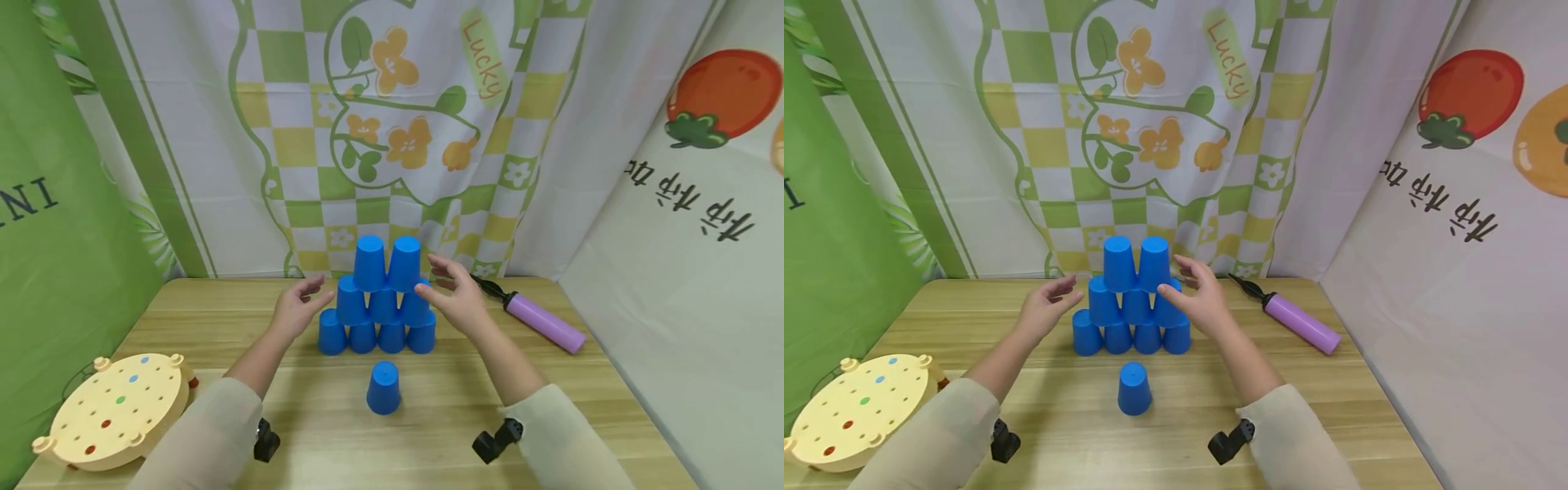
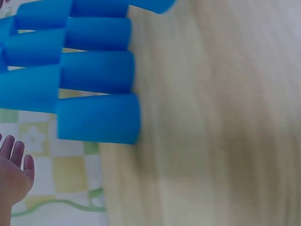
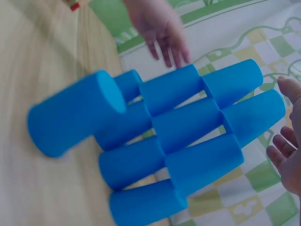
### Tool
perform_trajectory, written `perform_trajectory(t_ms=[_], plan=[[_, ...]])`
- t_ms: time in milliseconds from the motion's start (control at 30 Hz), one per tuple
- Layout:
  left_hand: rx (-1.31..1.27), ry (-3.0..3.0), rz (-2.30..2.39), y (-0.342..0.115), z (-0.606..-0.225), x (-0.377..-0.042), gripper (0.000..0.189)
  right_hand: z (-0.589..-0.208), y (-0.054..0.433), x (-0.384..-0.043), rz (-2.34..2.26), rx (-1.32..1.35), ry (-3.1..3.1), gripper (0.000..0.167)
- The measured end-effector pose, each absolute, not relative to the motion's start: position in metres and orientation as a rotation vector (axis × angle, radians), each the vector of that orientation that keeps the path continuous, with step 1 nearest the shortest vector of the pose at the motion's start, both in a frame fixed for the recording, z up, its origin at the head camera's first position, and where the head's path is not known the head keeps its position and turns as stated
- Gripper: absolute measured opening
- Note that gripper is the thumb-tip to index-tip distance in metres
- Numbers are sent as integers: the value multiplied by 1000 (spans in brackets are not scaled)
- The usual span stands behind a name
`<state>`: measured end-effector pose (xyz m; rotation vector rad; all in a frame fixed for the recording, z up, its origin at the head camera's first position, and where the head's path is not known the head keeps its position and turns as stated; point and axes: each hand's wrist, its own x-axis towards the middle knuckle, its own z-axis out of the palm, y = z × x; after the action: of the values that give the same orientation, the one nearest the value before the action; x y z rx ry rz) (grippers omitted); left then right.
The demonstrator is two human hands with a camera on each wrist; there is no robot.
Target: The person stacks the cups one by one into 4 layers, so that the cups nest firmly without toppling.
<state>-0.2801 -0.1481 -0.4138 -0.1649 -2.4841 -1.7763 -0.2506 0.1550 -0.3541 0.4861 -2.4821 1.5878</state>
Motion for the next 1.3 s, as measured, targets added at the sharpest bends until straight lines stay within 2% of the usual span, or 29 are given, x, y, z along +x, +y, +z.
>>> perform_trajectory(t_ms=[267,633,900,1300], plan=[[-148,-2571,-1796,-151,-447,-277,55,-396,149,-224,1669,510,-2502,57],[-123,-2612,-1801,-154,-463,-277,59,-443,131,-201,1681,542,-2754,54],[-132,-2619,-1768,-154,-466,-278,56,-457,128,-199,1640,629,-2872,61],[-112,-2648,-1742,-153,-470,-279,53,-459,127,-202,1623,696,-2890,58]])
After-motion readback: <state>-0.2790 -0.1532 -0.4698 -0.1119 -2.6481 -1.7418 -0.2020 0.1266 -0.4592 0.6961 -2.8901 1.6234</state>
